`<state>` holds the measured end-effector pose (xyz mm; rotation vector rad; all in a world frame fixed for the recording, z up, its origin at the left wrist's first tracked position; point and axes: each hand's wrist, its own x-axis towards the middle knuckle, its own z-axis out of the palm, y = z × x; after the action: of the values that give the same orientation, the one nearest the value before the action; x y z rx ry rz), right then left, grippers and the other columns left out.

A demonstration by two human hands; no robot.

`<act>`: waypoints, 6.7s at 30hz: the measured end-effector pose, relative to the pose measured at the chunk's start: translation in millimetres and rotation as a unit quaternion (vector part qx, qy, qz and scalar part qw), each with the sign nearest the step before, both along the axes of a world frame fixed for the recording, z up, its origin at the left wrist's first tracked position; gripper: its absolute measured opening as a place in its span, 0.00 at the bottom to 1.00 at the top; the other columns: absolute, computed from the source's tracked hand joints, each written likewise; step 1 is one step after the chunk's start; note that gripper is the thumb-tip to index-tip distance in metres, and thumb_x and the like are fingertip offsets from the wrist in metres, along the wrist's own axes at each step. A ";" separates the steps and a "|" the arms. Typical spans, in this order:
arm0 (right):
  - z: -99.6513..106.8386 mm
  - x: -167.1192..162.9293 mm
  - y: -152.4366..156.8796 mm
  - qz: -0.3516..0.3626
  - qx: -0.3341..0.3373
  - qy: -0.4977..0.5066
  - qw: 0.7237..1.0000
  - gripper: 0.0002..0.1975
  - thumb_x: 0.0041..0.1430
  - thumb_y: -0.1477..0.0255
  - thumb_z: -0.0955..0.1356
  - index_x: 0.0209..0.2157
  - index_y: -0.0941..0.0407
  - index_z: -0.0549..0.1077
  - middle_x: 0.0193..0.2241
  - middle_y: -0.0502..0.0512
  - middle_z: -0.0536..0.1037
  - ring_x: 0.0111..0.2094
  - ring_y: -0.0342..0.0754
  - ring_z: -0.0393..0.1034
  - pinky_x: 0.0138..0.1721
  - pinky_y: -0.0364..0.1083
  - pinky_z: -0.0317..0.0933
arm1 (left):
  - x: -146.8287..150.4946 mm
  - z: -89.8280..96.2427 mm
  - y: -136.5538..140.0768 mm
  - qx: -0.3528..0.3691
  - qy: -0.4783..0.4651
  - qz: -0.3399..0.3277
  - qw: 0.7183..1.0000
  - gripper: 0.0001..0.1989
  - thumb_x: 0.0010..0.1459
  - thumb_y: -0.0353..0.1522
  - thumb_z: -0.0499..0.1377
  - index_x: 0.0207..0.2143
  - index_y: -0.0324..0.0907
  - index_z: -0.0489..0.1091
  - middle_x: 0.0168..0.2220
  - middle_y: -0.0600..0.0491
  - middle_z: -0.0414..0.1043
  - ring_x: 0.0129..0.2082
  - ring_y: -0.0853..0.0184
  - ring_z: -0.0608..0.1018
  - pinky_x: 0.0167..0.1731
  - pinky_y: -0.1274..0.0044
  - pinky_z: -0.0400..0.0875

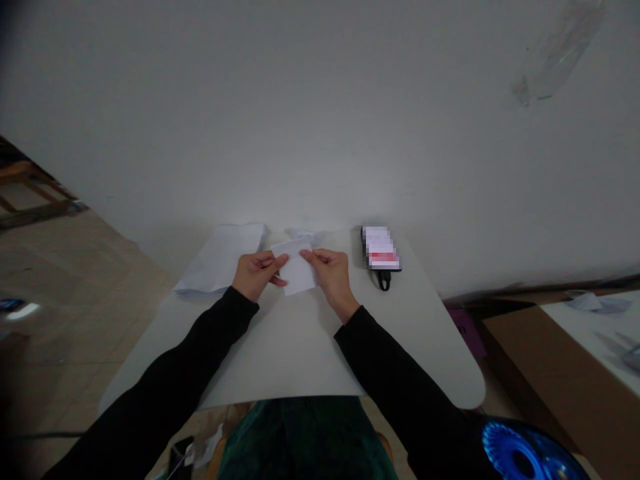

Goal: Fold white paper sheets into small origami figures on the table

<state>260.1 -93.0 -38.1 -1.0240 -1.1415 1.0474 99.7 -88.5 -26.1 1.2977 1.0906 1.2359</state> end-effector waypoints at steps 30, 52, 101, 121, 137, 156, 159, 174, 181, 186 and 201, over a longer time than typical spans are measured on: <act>-4.5 -7.2 -1.1 0.170 -0.076 0.016 0.982 0.22 0.47 0.53 0.71 0.25 0.61 0.75 0.20 0.59 0.79 0.21 0.50 0.76 0.23 0.45 0.70 | -14.2 -0.2 12.4 0.027 -0.056 0.112 0.992 0.20 0.39 0.44 0.70 0.23 0.35 0.73 0.16 0.59 0.65 0.15 0.76 0.68 0.20 0.78 0.79; -7.0 -1.1 -4.2 0.198 0.028 -0.231 0.952 0.25 0.56 0.52 0.65 0.17 0.58 0.70 0.10 0.47 0.66 0.13 0.38 0.57 0.17 0.39 0.51 | -14.1 -6.7 11.1 0.129 0.171 0.091 0.973 0.20 0.56 0.47 0.54 0.20 0.42 0.61 0.16 0.60 0.55 0.16 0.74 0.62 0.16 0.81 0.59; 4.1 6.4 7.3 -0.089 -0.002 0.104 0.991 0.11 0.45 0.64 0.74 0.28 0.57 0.78 0.25 0.51 0.77 0.25 0.43 0.69 0.26 0.44 0.64 | 0.9 -18.2 9.8 0.042 -0.027 0.092 0.994 0.21 0.42 0.45 0.67 0.29 0.36 0.73 0.24 0.53 0.74 0.16 0.76 0.67 0.10 0.82 0.63; 7.3 -2.2 -3.3 0.112 -0.048 0.073 0.990 0.14 0.40 0.63 0.76 0.23 0.58 0.75 0.19 0.51 0.75 0.19 0.41 0.66 0.21 0.41 0.59 | -3.1 -11.3 4.3 0.126 0.068 0.185 0.972 0.19 0.55 0.48 0.57 0.28 0.40 0.71 0.14 0.61 0.59 0.10 0.76 0.61 0.08 0.82 0.56; 8.9 6.6 0.7 0.135 0.014 0.023 0.990 0.16 0.48 0.59 0.73 0.18 0.57 0.72 0.14 0.45 0.66 0.17 0.38 0.54 0.20 0.42 0.47 | -2.7 -5.9 -3.0 0.266 0.194 0.077 0.941 0.19 0.54 0.40 0.62 0.47 0.44 0.69 0.46 0.48 0.68 0.39 0.67 0.74 0.24 0.83 0.73; 8.6 9.2 2.4 0.229 -0.028 0.101 0.968 0.21 0.45 0.52 0.73 0.29 0.57 0.74 0.23 0.50 0.71 0.24 0.42 0.65 0.22 0.41 0.58 | -7.0 -3.7 -5.8 0.403 0.209 0.100 0.885 0.15 0.59 0.35 0.56 0.46 0.40 0.73 0.43 0.44 0.75 0.43 0.63 0.77 0.45 0.70 0.72; 8.2 8.5 2.2 0.248 -0.036 0.105 0.962 0.24 0.44 0.51 0.73 0.31 0.58 0.74 0.24 0.52 0.73 0.25 0.43 0.66 0.22 0.42 0.60 | -8.8 -5.0 -6.2 0.397 0.207 0.096 0.889 0.16 0.60 0.37 0.54 0.45 0.41 0.74 0.43 0.45 0.76 0.44 0.62 0.77 0.46 0.69 0.71; 3.4 2.9 4.2 0.164 -0.019 0.123 0.979 0.19 0.52 0.55 0.70 0.26 0.59 0.73 0.25 0.55 0.75 0.24 0.43 0.66 0.18 0.41 0.59 | -4.4 -10.4 -6.1 0.297 0.145 0.077 0.941 0.18 0.56 0.29 0.49 0.46 0.41 0.70 0.40 0.49 0.74 0.36 0.64 0.74 0.36 0.73 0.68; 2.8 0.3 2.2 0.168 -0.013 0.137 0.976 0.19 0.52 0.55 0.69 0.25 0.59 0.74 0.25 0.55 0.74 0.24 0.44 0.66 0.19 0.42 0.60 | 2.8 -4.8 -15.1 0.258 0.105 0.021 0.960 0.23 0.52 0.29 0.50 0.52 0.42 0.68 0.42 0.50 0.72 0.34 0.65 0.71 0.31 0.75 0.66; 2.3 1.1 4.2 0.132 -0.018 0.147 0.980 0.21 0.50 0.53 0.70 0.24 0.59 0.72 0.24 0.53 0.72 0.23 0.43 0.65 0.18 0.42 0.60 | 3.9 -3.7 -15.4 0.255 0.072 -0.007 0.964 0.27 0.47 0.27 0.52 0.52 0.40 0.68 0.42 0.50 0.71 0.35 0.64 0.71 0.31 0.76 0.65; 1.2 0.2 4.9 0.131 -0.012 0.143 0.981 0.20 0.51 0.54 0.70 0.24 0.59 0.72 0.24 0.53 0.71 0.24 0.43 0.65 0.18 0.42 0.60 | 4.7 -12.0 -10.2 0.261 0.054 -0.008 0.964 0.21 0.56 0.31 0.57 0.53 0.42 0.67 0.49 0.47 0.70 0.45 0.64 0.73 0.44 0.72 0.69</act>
<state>260.2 -88.1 -37.0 -0.7240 -1.0441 1.3724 104.4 -98.7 -38.1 1.7822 0.8507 1.5152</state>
